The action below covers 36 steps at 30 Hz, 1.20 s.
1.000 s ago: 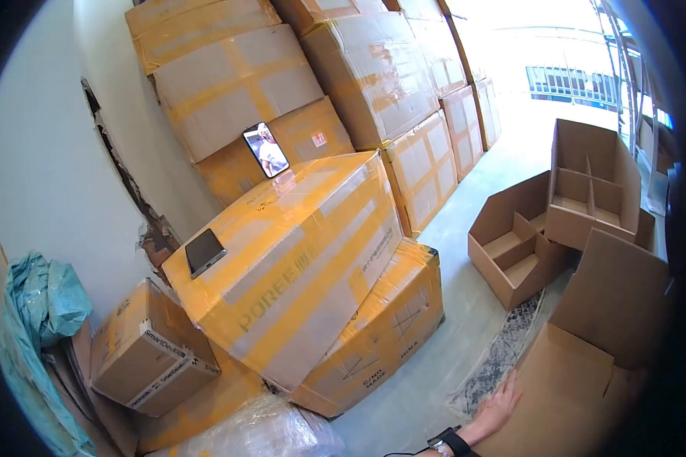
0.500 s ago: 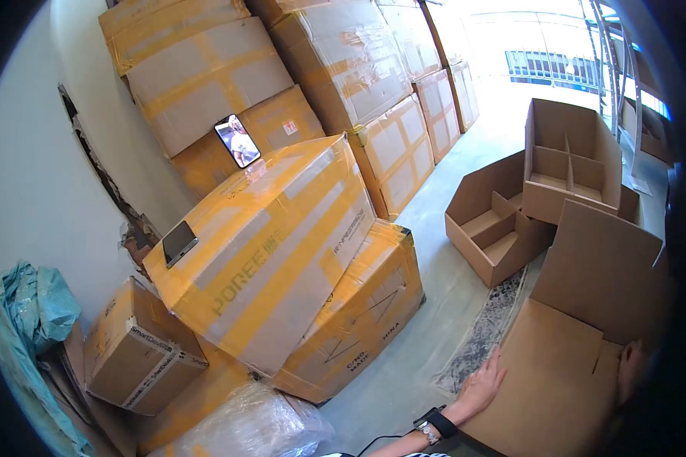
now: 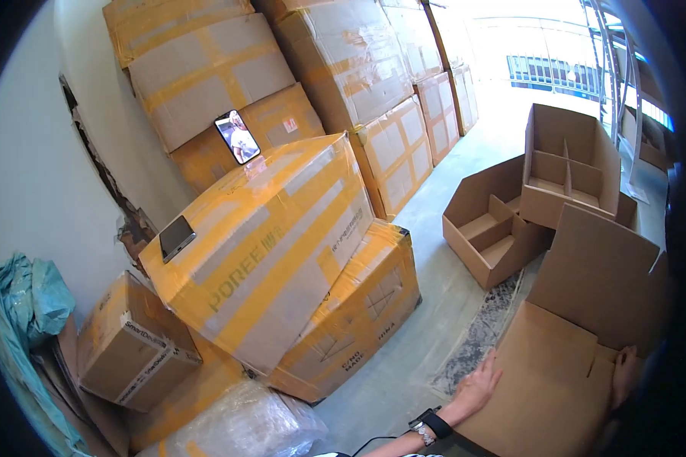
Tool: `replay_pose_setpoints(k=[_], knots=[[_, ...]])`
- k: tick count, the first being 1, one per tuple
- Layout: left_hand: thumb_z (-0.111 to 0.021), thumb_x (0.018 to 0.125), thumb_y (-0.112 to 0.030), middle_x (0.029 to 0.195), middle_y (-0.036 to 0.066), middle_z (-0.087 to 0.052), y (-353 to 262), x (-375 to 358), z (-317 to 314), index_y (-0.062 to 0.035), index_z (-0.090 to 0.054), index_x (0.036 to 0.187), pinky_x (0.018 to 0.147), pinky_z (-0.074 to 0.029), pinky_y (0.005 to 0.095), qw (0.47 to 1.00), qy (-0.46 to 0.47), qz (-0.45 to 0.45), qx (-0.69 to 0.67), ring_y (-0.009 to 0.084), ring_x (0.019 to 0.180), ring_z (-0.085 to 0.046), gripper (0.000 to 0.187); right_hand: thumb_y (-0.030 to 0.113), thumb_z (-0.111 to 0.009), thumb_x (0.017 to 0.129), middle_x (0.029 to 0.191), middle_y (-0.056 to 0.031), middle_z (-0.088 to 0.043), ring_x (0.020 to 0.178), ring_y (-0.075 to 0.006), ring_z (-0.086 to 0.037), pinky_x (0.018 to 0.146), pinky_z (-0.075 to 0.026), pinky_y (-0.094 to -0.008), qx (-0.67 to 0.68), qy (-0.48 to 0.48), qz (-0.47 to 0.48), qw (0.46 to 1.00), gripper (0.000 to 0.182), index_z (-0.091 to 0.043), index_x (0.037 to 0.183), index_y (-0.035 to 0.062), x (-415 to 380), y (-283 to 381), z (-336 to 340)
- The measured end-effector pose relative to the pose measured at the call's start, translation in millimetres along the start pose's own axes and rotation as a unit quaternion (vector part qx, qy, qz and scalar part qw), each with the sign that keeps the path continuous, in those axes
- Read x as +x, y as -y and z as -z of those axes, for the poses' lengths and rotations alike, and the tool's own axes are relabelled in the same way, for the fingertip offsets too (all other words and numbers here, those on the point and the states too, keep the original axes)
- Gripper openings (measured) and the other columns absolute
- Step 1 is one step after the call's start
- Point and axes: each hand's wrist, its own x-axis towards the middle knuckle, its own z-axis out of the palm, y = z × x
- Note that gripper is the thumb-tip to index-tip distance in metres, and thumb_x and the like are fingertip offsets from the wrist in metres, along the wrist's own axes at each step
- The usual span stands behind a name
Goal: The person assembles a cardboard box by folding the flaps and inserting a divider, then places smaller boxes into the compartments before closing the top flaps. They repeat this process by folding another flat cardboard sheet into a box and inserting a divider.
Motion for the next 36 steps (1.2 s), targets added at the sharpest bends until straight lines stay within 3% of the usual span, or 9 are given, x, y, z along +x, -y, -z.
replay_pose_setpoints(k=[14, 20, 22, 24, 26, 32, 36], knots=[[-0.041, 0.094, -0.033, 0.120, 0.025, -0.050, -4.9, 1.1, 7.1, -0.0048, -0.019, 0.140, 0.081, -0.048, 0.0465, 1.000, 0.011, 0.003, -0.008, 0.0426, 0.094, -0.057, 0.058, 0.018, -0.044, 0.089, 0.099, -0.0186, -0.059, 0.090, -0.0334, -0.057, 0.076, -0.044, -0.0398, 0.052, -0.163, -0.002, 0.985, 0.024, -0.053, 0.104, 0.0011, 38.0, -83.1, -119.5], [-0.043, 0.093, -0.031, 0.119, 0.026, -0.051, -0.6, 0.5, 1.6, -0.0045, -0.018, 0.140, 0.081, -0.047, 0.0466, 1.000, 0.015, 0.001, -0.005, 0.0426, 0.095, -0.056, 0.060, 0.013, -0.046, 0.089, 0.095, -0.0204, -0.059, 0.090, -0.0335, -0.057, 0.075, -0.043, -0.0396, 0.022, -0.286, 0.074, 0.955, 0.020, -0.051, 0.103, -0.0006, 51.3, -106.2, -158.1], [-0.044, 0.093, -0.031, 0.119, 0.025, -0.051, 0.9, 0.8, 0.3, -0.0042, -0.019, 0.140, 0.080, -0.048, 0.0462, 1.000, 0.004, -0.006, -0.004, 0.0423, 0.093, -0.057, 0.059, 0.014, -0.045, 0.090, 0.092, -0.0208, -0.060, 0.089, -0.0348, -0.057, 0.075, -0.043, -0.0404, 0.092, -0.191, -0.024, 0.977, 0.019, -0.051, 0.099, -0.0014, 43.1, -85.8, -133.2], [-0.044, 0.092, -0.032, 0.120, 0.024, -0.051, 1.4, 0.3, 0.5, -0.0041, -0.022, 0.139, 0.077, -0.050, 0.0455, 1.000, -0.003, -0.013, -0.001, 0.0419, 0.090, -0.059, 0.059, 0.016, -0.044, 0.092, 0.089, -0.0215, -0.060, 0.087, -0.0355, -0.057, 0.074, -0.043, -0.0413, 0.111, -0.205, -0.038, 0.972, 0.020, -0.051, 0.094, -0.0025, 37.4, -73.4, -127.7], [-0.044, 0.092, -0.032, 0.122, 0.023, -0.050, 2.3, 0.1, -0.5, -0.0046, -0.021, 0.140, 0.077, -0.049, 0.0457, 1.000, -0.007, -0.013, 0.003, 0.0418, 0.090, -0.059, 0.059, 0.019, -0.042, 0.093, 0.084, -0.0225, -0.059, 0.084, -0.0356, -0.057, 0.071, -0.042, -0.0422, 0.075, -0.332, 0.031, 0.940, 0.025, -0.052, 0.088, -0.0037, 40.8, -79.8, -141.8], [-0.043, 0.093, -0.031, 0.123, 0.025, -0.048, 0.0, 1.6, 0.2, -0.0059, -0.019, 0.140, 0.083, -0.047, 0.0460, 1.000, 0.023, 0.009, -0.006, 0.0420, 0.098, -0.055, 0.059, 0.034, -0.038, 0.090, 0.112, -0.0140, -0.058, 0.091, -0.0329, -0.058, 0.080, -0.047, -0.0406, -0.034, -0.047, 0.015, 0.998, 0.038, -0.061, 0.106, 0.0077, 17.2, -41.0, -46.9], [-0.044, 0.093, -0.031, 0.122, 0.026, -0.049, -5.7, 0.0, 8.6, -0.0051, -0.018, 0.140, 0.083, -0.047, 0.0458, 0.999, 0.030, 0.015, -0.010, 0.0421, 0.098, -0.055, 0.059, 0.032, -0.040, 0.090, 0.104, -0.0154, -0.061, 0.088, -0.0333, -0.059, 0.077, -0.047, -0.0422, -0.005, -0.045, 0.034, 0.998, 0.036, -0.064, 0.099, 0.0067, 4.3, -11.0, -9.9]])
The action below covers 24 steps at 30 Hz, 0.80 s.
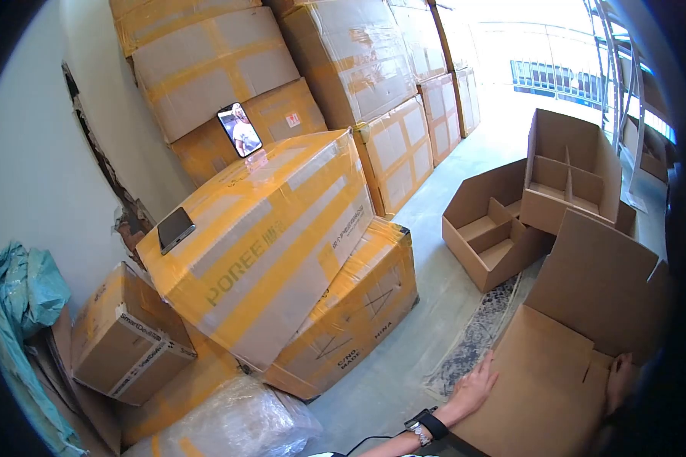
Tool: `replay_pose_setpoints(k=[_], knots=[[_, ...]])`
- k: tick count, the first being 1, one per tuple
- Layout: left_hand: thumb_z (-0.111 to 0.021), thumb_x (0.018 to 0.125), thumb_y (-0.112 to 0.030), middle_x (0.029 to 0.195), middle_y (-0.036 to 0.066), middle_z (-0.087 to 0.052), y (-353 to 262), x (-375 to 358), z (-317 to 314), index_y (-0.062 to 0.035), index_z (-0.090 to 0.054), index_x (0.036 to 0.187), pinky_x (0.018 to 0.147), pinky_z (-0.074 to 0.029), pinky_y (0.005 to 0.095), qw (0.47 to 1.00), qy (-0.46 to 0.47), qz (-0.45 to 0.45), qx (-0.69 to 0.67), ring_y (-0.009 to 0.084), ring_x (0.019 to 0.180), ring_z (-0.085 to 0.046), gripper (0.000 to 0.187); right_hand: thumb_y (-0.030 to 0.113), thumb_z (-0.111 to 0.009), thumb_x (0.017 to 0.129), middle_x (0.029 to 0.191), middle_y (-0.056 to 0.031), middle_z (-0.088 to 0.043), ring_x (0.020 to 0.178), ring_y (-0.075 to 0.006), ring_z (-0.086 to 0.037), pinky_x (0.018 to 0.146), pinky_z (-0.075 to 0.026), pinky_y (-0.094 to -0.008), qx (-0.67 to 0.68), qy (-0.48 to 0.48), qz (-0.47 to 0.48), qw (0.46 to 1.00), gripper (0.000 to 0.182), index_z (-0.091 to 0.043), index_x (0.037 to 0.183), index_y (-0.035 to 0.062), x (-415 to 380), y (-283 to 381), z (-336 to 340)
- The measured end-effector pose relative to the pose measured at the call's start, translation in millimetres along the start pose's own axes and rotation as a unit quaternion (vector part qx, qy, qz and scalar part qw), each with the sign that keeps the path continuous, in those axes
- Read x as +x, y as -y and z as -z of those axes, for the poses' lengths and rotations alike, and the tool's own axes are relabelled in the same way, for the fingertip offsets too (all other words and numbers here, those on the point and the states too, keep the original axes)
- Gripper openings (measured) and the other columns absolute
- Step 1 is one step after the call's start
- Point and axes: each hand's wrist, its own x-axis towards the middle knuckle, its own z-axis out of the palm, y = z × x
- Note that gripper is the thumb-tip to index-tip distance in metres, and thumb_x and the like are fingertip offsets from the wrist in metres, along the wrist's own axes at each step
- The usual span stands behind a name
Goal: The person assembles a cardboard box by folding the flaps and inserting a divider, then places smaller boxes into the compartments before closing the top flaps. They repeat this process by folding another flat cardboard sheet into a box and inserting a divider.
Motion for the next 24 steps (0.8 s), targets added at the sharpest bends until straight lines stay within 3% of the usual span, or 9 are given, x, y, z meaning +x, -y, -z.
replay_pose_setpoints(k=[2, 8, 11, 16, 24], knots=[[-0.044, 0.093, -0.031, 0.121, 0.026, -0.050, 3.2, -0.1, -1.8, -0.0044, -0.019, 0.140, 0.083, -0.047, 0.0460, 1.000, -0.010, -0.007, 0.005, 0.0426, 0.097, -0.055, 0.060, 0.028, -0.045, 0.091, 0.093, -0.0164, -0.063, 0.080, -0.0332, -0.060, 0.070, -0.048, -0.0421, 0.001, -0.057, 0.026, 0.998, 0.031, -0.064, 0.091, 0.0040, 0.5, -2.9, -6.8], [-0.044, 0.093, -0.032, 0.121, 0.023, -0.050, 3.2, 2.4, -4.6, -0.0048, -0.021, 0.139, 0.080, -0.048, 0.0458, 1.000, -0.012, -0.007, 0.008, 0.0420, 0.094, -0.057, 0.058, 0.011, -0.049, 0.085, 0.113, -0.0280, -0.050, 0.104, -0.0412, -0.049, 0.090, -0.039, -0.0408, 0.089, 0.070, -0.161, 0.980, 0.017, -0.055, 0.093, -0.0031, -1.7, 38.2, 33.3], [-0.043, 0.093, -0.033, 0.122, 0.022, -0.050, 1.6, -0.2, -3.2, -0.0054, -0.023, 0.138, 0.078, -0.049, 0.0456, 1.000, -0.017, -0.008, 0.015, 0.0413, 0.093, -0.058, 0.057, 0.010, -0.050, 0.083, 0.107, -0.0269, -0.051, 0.095, -0.0422, -0.051, 0.085, -0.041, -0.0430, 0.111, -0.011, -0.084, 0.990, 0.014, -0.055, 0.086, -0.0023, 6.4, -7.5, -27.6], [-0.043, 0.093, -0.032, 0.119, 0.025, -0.051, 4.3, -0.1, -3.8, -0.0063, -0.018, 0.140, 0.079, -0.048, 0.0477, 1.000, -0.020, -0.012, 0.010, 0.0436, 0.093, -0.057, 0.059, 0.012, -0.048, 0.086, 0.114, -0.0246, -0.051, 0.101, -0.0403, -0.051, 0.088, -0.040, -0.0413, 0.148, -0.045, -0.057, 0.986, 0.017, -0.056, 0.090, -0.0026, 16.1, -45.7, -80.8], [-0.043, 0.093, -0.034, 0.119, 0.024, -0.051, 4.5, 2.8, -5.4, -0.0047, -0.020, 0.139, 0.081, -0.048, 0.0457, 1.000, -0.019, -0.005, 0.011, 0.0416, 0.096, -0.057, 0.059, 0.017, -0.045, 0.089, 0.113, -0.0241, -0.053, 0.104, -0.0396, -0.051, 0.090, -0.040, -0.0398, 0.153, -0.021, -0.085, 0.984, 0.023, -0.057, 0.092, -0.0025, 4.1, -13.1, -42.0]])
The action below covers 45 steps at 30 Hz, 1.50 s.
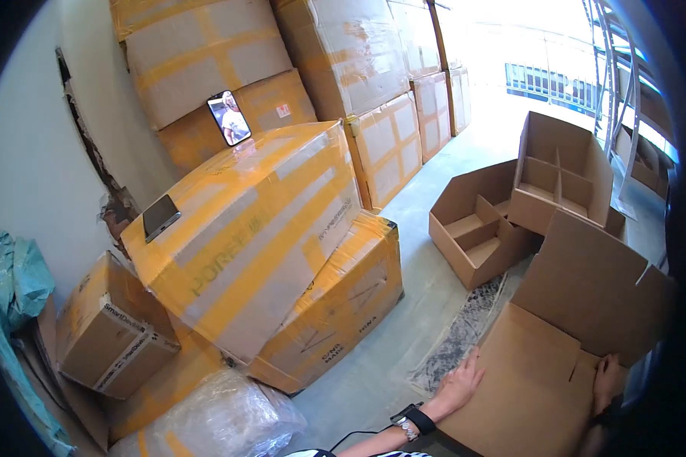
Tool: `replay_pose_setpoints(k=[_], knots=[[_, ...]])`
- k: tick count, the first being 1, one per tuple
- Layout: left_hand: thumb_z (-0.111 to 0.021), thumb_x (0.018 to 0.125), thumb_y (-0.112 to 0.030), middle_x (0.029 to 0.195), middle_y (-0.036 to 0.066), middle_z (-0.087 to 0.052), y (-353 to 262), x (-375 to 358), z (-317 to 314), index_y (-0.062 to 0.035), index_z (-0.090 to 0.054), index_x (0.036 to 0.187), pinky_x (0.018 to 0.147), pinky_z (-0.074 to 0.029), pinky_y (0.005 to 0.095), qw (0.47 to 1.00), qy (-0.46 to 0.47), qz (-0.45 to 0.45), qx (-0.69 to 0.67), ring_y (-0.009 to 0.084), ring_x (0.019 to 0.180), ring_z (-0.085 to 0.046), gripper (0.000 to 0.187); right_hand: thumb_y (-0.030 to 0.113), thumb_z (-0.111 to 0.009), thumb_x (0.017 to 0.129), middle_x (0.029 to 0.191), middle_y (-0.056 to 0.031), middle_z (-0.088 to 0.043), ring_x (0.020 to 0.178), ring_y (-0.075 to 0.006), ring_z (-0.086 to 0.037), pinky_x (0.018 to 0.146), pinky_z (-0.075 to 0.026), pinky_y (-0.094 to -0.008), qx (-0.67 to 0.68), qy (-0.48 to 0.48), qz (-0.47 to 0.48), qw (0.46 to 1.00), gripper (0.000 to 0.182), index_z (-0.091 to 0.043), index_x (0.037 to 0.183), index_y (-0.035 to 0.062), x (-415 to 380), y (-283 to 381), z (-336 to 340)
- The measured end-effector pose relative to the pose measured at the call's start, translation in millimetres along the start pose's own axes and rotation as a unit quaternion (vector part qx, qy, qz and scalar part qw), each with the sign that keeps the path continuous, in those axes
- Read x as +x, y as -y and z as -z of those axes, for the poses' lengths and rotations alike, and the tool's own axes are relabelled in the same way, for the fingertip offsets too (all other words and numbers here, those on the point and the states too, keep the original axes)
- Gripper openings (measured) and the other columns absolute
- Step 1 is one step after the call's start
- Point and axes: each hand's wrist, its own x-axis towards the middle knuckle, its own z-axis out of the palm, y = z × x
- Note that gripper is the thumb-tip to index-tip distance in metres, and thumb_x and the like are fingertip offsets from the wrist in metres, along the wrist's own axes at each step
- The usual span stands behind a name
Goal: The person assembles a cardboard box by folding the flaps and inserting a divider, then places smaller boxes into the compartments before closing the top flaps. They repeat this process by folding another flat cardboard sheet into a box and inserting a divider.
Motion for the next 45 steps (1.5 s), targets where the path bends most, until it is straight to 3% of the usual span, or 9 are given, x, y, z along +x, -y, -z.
replay_pose_setpoints(k=[8, 12, 15, 17, 20, 27, 36, 39, 45], knots=[[-0.042, 0.093, -0.035, 0.120, 0.025, -0.050, -8.3, -2.1, 8.6, -0.0039, -0.019, 0.139, 0.085, -0.046, 0.0469, 1.000, 0.010, 0.015, -0.023, 0.0436, 0.098, -0.056, 0.060, 0.020, -0.043, 0.091, 0.111, -0.0237, -0.055, 0.104, -0.0391, -0.051, 0.091, -0.040, -0.0388, 0.050, 0.019, -0.011, 0.999, 0.027, -0.058, 0.092, -0.0025, -2.9, 22.6, 26.8], [-0.044, 0.092, -0.033, 0.124, 0.024, -0.047, -15.6, -2.7, 14.4, -0.0036, -0.018, 0.139, 0.088, -0.044, 0.0463, 0.999, -0.004, 0.014, -0.041, 0.0430, 0.102, -0.054, 0.061, 0.026, -0.041, 0.092, 0.089, -0.0253, -0.058, 0.086, -0.0408, -0.054, 0.076, -0.042, -0.0423, 0.071, 0.028, 0.098, 0.992, 0.036, -0.058, 0.084, -0.0048, 5.6, 35.0, 25.5], [-0.046, 0.091, -0.028, 0.126, 0.023, -0.045, -9.9, -4.4, 9.3, -0.0040, -0.018, 0.140, 0.089, -0.043, 0.0448, 0.986, -0.136, -0.092, -0.021, 0.0400, 0.105, -0.053, 0.061, 0.026, -0.041, 0.091, 0.073, -0.0267, -0.054, 0.072, -0.0427, -0.052, 0.065, -0.039, -0.0458, 0.065, 0.054, 0.177, 0.981, 0.039, -0.056, 0.074, -0.0062, 0.3, 69.8, 38.6], [-0.048, 0.090, -0.026, 0.124, 0.022, -0.047, -10.7, -5.8, 15.8, -0.0068, -0.021, 0.139, 0.089, -0.044, 0.0435, 0.986, -0.119, -0.097, -0.067, 0.0379, 0.104, -0.054, 0.059, 0.025, -0.042, 0.091, 0.069, -0.0278, -0.050, 0.066, -0.0436, -0.049, 0.059, -0.034, -0.0472, 0.050, 0.028, 0.240, 0.969, 0.040, -0.053, 0.070, -0.0066, 0.0, 81.5, 42.9], [-0.050, 0.088, -0.024, 0.118, 0.021, -0.053, -22.3, -9.5, 35.5, -0.0100, -0.028, 0.136, 0.087, -0.045, 0.0423, 0.990, -0.060, -0.050, -0.119, 0.0351, 0.102, -0.056, 0.054, 0.025, -0.043, 0.090, 0.063, -0.0265, -0.047, 0.061, -0.0427, -0.047, 0.056, -0.032, -0.0462, 0.072, 0.004, 0.226, 0.971, 0.041, -0.049, 0.064, -0.0059, -2.4, 91.7, 57.2], [-0.055, 0.087, -0.026, 0.099, 0.017, -0.062, -31.9, -11.1, 49.3, -0.0114, -0.046, 0.122, 0.083, -0.046, 0.0365, 0.968, 0.012, 0.034, -0.250, 0.0266, 0.092, -0.061, 0.039, 0.023, -0.046, 0.088, 0.061, -0.0246, -0.042, 0.058, -0.0412, -0.042, 0.054, -0.030, -0.0449, 0.070, -0.039, 0.266, 0.961, 0.035, -0.045, 0.065, -0.0040, -5.0, 93.3, 76.2], [-0.054, 0.088, -0.031, 0.102, 0.014, -0.063, -36.0, -11.7, 54.4, -0.0073, -0.051, 0.115, 0.080, -0.047, 0.0348, 0.951, 0.003, 0.038, -0.305, 0.0258, 0.093, -0.062, 0.036, 0.016, -0.050, 0.084, 0.059, -0.0210, -0.043, 0.057, -0.0375, -0.042, 0.055, -0.030, -0.0429, 0.040, -0.054, 0.301, 0.951, 0.028, -0.041, 0.063, -0.0003, -10.9, 113.8, 93.3], [-0.053, 0.091, -0.031, 0.093, 0.008, -0.061, -43.0, -13.3, 63.2, -0.0047, -0.050, 0.112, 0.077, -0.045, 0.0284, 0.946, 0.013, 0.042, -0.320, 0.0141, 0.083, -0.057, 0.034, 0.014, -0.051, 0.083, 0.058, -0.0205, -0.043, 0.056, -0.0368, -0.042, 0.053, -0.030, -0.0425, 0.006, -0.122, 0.328, 0.937, 0.027, -0.041, 0.062, 0.0003, -16.2, 113.0, 98.5], [-0.048, 0.092, -0.043, 0.077, 0.003, -0.059, -63.8, -20.7, 95.0, -0.0025, -0.057, 0.094, 0.070, -0.043, 0.0244, 0.942, 0.043, 0.046, -0.329, 0.0076, 0.075, -0.053, 0.042, 0.013, -0.057, 0.080, 0.064, -0.0187, -0.050, 0.060, -0.0361, -0.047, 0.057, -0.035, -0.0420, -0.034, -0.112, 0.248, 0.962, 0.023, -0.046, 0.064, 0.0007, -52.0, 129.1, 144.3]])
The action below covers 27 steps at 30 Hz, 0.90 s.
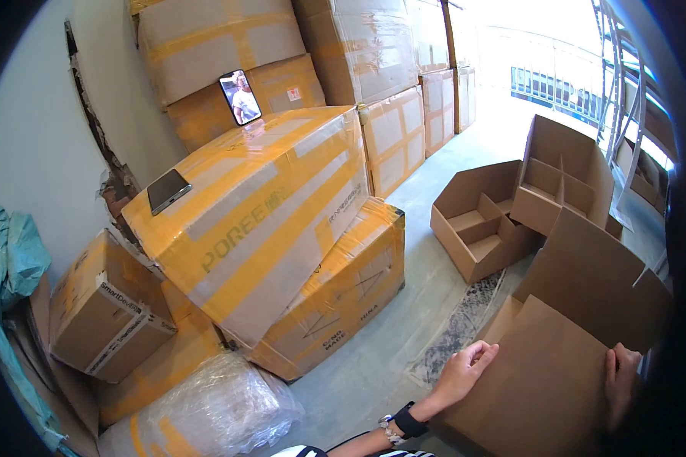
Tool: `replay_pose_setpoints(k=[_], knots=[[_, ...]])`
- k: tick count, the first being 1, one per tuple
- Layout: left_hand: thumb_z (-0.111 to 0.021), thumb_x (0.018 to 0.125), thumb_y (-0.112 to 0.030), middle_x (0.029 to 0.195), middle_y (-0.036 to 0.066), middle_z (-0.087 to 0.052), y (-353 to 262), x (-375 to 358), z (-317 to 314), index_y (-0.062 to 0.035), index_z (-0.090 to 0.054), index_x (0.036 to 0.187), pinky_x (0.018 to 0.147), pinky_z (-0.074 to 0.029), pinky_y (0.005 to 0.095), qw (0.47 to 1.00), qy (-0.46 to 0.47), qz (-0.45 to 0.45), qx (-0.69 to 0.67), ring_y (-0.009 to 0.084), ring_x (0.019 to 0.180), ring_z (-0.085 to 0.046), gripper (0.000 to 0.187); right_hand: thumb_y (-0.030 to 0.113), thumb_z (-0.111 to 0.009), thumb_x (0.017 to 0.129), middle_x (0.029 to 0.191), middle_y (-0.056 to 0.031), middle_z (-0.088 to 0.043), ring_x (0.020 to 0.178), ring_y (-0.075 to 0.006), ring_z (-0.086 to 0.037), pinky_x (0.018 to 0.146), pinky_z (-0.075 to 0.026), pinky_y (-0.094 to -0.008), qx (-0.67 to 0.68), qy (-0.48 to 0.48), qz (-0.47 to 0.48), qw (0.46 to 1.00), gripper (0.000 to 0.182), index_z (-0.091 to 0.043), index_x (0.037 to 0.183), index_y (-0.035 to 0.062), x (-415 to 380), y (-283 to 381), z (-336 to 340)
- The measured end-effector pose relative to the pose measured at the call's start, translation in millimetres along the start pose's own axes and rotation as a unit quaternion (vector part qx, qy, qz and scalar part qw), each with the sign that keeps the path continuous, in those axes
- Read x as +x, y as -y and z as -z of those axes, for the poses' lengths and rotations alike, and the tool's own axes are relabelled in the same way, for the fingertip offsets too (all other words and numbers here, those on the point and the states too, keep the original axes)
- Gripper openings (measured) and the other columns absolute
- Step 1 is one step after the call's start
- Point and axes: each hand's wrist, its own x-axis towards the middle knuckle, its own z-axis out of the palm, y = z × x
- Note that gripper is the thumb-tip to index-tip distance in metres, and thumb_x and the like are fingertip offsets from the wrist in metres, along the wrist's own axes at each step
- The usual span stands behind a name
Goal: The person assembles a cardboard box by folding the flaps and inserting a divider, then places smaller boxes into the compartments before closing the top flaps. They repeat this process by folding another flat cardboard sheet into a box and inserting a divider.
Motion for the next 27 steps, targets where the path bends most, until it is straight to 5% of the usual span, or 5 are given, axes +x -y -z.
replay_pose_setpoints(k=[3, 9, 16, 21, 27], knots=[[-0.045, 0.092, -0.048, 0.073, 0.002, -0.060, -1.5, -0.2, 3.5, -0.0022, -0.060, 0.090, 0.067, -0.043, 0.0237, 0.999, 0.018, 0.002, 0.036, 0.0065, 0.071, -0.053, 0.048, 0.016, -0.047, 0.091, 0.078, -0.0152, -0.046, 0.077, -0.0293, -0.045, 0.068, -0.035, -0.0393, -0.040, 0.178, -0.090, 0.979, 0.022, -0.045, 0.075, 0.0015, 4.8, 38.5, 50.9], [-0.044, 0.092, -0.048, 0.077, 0.003, -0.064, -3.0, -3.8, 7.2, 0.0006, -0.063, 0.094, 0.068, -0.043, 0.0234, 0.999, 0.044, 0.018, 0.006, 0.0061, 0.072, -0.054, 0.053, 0.015, -0.046, 0.091, 0.067, -0.0159, -0.045, 0.068, -0.0298, -0.048, 0.064, -0.035, -0.0384, 0.009, -0.035, 0.025, 0.999, 0.022, -0.047, 0.072, 0.0032, -25.8, 38.4, 53.3], [-0.046, 0.093, -0.041, 0.080, 0.006, -0.065, -8.2, -16.2, 16.4, 0.0030, -0.062, 0.099, 0.068, -0.043, 0.0238, 0.994, 0.064, -0.071, -0.049, 0.0069, 0.074, -0.055, 0.048, 0.021, -0.051, 0.090, 0.069, -0.0145, -0.052, 0.068, -0.0301, -0.052, 0.065, -0.039, -0.0389, -0.091, 0.079, -0.038, 0.992, 0.024, -0.053, 0.072, 0.0054, -38.9, 44.8, 84.8], [-0.050, 0.091, -0.036, 0.076, 0.008, -0.064, -27.6, -23.4, 34.5, 0.0027, -0.062, 0.098, 0.066, -0.044, 0.0262, 0.977, 0.155, -0.134, 0.052, 0.0087, 0.072, -0.056, 0.041, 0.020, -0.052, 0.090, 0.073, -0.0147, -0.058, 0.066, -0.0309, -0.057, 0.060, -0.044, -0.0386, -0.023, 0.046, 0.107, 0.993, 0.023, -0.059, 0.077, 0.0028, -48.9, 56.4, 111.4], [-0.056, 0.087, -0.040, 0.052, 0.007, -0.045, -36.0, -41.2, 40.7, -0.0015, -0.065, 0.081, 0.047, -0.032, 0.0288, 0.966, 0.168, -0.191, 0.048, 0.0094, 0.049, -0.037, 0.040, 0.019, -0.052, 0.092, 0.066, -0.0118, -0.056, 0.056, -0.0291, -0.055, 0.051, -0.043, -0.0361, -0.006, 0.008, 0.195, 0.981, 0.026, -0.058, 0.072, 0.0032, -61.3, 83.0, 135.3]])
